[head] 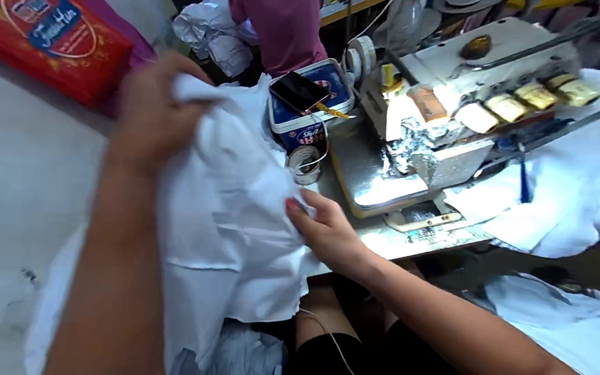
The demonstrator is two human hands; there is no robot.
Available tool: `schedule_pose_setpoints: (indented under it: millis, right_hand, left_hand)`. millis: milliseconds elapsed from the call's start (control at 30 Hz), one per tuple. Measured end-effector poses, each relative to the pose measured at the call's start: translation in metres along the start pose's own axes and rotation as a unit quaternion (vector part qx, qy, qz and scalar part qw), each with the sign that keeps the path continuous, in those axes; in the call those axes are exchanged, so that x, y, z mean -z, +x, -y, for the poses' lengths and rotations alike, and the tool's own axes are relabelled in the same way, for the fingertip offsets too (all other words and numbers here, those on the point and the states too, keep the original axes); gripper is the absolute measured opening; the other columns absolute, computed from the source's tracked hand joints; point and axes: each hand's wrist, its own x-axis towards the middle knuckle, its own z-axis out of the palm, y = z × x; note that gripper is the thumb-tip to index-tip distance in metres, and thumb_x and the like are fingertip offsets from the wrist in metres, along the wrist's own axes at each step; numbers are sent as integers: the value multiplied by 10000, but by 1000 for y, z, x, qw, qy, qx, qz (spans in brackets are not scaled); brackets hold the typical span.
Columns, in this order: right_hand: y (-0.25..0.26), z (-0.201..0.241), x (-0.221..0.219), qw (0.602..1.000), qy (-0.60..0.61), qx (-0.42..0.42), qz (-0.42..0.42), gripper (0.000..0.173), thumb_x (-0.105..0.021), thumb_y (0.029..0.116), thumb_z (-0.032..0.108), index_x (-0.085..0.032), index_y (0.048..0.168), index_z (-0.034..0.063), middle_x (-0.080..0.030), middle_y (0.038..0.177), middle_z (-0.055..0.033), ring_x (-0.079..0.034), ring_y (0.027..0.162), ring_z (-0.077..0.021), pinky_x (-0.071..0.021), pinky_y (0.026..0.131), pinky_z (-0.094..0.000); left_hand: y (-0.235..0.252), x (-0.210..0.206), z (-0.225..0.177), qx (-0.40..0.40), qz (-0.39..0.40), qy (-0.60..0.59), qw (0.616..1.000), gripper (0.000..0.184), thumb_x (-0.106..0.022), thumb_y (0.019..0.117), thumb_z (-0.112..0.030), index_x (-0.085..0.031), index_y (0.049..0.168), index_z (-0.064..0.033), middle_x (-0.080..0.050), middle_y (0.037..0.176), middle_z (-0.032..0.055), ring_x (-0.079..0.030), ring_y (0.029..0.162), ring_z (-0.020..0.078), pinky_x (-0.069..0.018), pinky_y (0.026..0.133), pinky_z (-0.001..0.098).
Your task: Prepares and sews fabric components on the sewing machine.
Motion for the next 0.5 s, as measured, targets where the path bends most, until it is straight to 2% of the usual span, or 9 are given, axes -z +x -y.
schedule_pose_setpoints:
  millis: [33,67,133,200,300,367,433,500]
  right_hand:
    - [-15,-8,20,999,1,-6,-53,173,-523,1044,115,-678,1051,37,-675,818,38,-642,725,9,-565,693,-205]
    - [-29,-14,40,995,-4,-11,-100,166,-519,1040,96,-669,1045,25,-675,827,45,-647,737,14,-569,707,-196]
    - [-54,-22,74,983,-17,-35,-177,157,-504,1035,55,-654,1062,17,-679,850,56,-649,757,21,-563,718,-178]
    - [-72,-27,98,971,-38,-47,-231,147,-495,1034,41,-641,1032,33,-668,822,76,-642,733,36,-553,695,-153]
    - [-84,-34,118,961,-60,-41,-268,152,-501,1047,67,-647,1018,38,-669,840,77,-642,765,53,-550,732,-134]
    - [-84,-36,124,957,-76,-29,-280,158,-501,1041,70,-655,1023,36,-672,863,83,-637,796,71,-541,765,-121]
    - [-81,-36,126,953,-84,-10,-293,154,-509,1030,57,-658,1015,24,-669,871,86,-629,807,82,-532,772,-109]
    - [-75,-38,126,946,-97,18,-310,164,-512,1019,49,-666,1000,-2,-664,872,79,-616,809,94,-520,774,-99]
  left_hand:
    - [12,-26,-16,-20,55,1,998,266,-660,961,-71,-645,1157,109,-653,1134,337,-632,1104,466,-444,974,648]
    - [22,-53,-25,-45,109,6,993,242,-670,957,-68,-673,1137,94,-669,1124,330,-635,1107,500,-443,966,680]
    - [36,-107,-41,-64,178,-5,982,241,-681,964,-131,-694,1139,34,-696,1096,278,-660,1071,480,-481,916,688]
    - [43,-149,-68,-35,230,-11,973,243,-683,973,-175,-698,1137,5,-695,1078,264,-657,1062,473,-485,886,691]
    - [48,-179,-108,35,291,7,956,279,-665,998,-234,-692,1155,-5,-686,1096,266,-642,1099,459,-474,903,664]
    - [50,-180,-128,82,304,12,949,302,-631,1017,-256,-679,1158,6,-668,1152,275,-616,1162,448,-455,940,639]
    - [52,-185,-135,105,281,11,954,285,-630,1007,-228,-678,1151,12,-667,1177,271,-612,1182,434,-455,951,627]
    - [55,-196,-138,128,257,22,958,291,-645,984,-189,-668,1196,8,-667,1214,260,-613,1201,422,-457,963,619]
